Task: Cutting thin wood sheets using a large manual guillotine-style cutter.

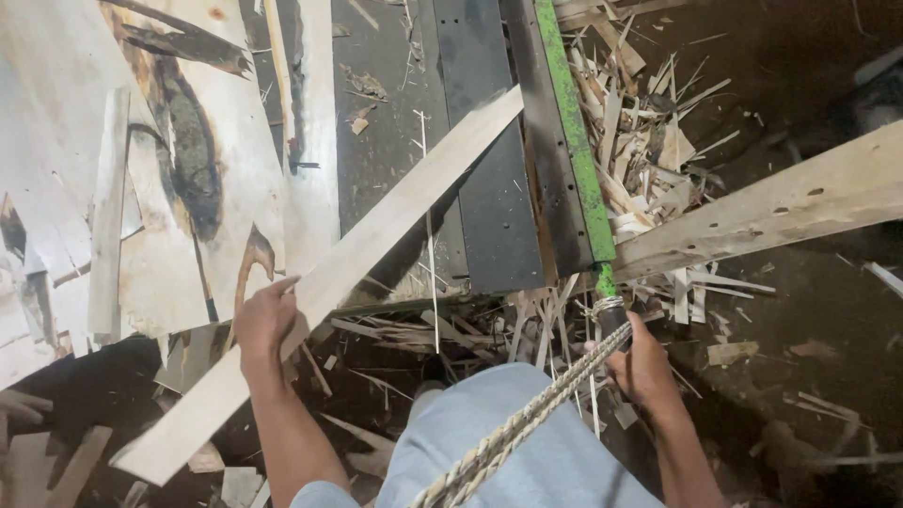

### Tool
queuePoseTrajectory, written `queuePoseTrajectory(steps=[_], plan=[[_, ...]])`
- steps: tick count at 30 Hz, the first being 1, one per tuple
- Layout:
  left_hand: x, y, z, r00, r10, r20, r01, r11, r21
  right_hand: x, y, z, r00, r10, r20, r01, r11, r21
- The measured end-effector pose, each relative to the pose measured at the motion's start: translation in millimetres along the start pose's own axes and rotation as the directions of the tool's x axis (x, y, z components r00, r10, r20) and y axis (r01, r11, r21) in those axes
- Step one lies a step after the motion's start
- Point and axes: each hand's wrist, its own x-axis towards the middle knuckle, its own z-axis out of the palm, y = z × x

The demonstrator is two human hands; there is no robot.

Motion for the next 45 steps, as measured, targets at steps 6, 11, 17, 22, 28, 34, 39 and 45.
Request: queuePoseTrajectory(steps=[6,11,17,22,28,34,39,45], plan=[[26.4,17.4,55.1,0.912,-0.207,-0.354,-0.018,0.843,-0.538,-6.8,-5.8,0.4,0.999,0.013,-0.031,-0.016,0.996,-0.083],[26.5,75.5,144.4,0.954,-0.089,0.288,0.297,0.114,-0.948,15.4,33.3,0.3,0.973,-0.214,-0.082,0.184,0.943,-0.278],[78.8,96.0,180.7,0.937,-0.098,0.336,0.247,-0.496,-0.832,15.2,34.0,1.3,0.985,-0.147,-0.094,0.117,0.956,-0.269],[68.5,116.4,152.9,0.921,-0.303,0.246,0.05,-0.534,-0.844,4.8,12.2,-3.3,0.995,-0.093,-0.041,0.082,0.972,-0.222],[19.4,139.2,69.9,0.923,-0.371,-0.104,-0.179,-0.172,-0.969,1.0,13.1,-10.0,0.969,-0.247,-0.03,0.24,0.96,-0.146],[82.7,134.1,78.3,0.955,-0.21,-0.211,-0.238,-0.107,-0.965,-2.6,1.1,-2.6,0.999,0.04,0.014,-0.041,0.996,0.076],[122.2,140.7,98.3,0.951,-0.279,-0.132,-0.15,-0.046,-0.988,47.2,100.2,31.7,0.911,-0.406,-0.072,0.383,0.897,-0.219],[146.8,142.5,110.7,0.952,-0.296,-0.073,-0.075,0.007,-0.997,12.3,21.8,0.6,0.997,-0.083,0.003,0.08,0.952,-0.297]])
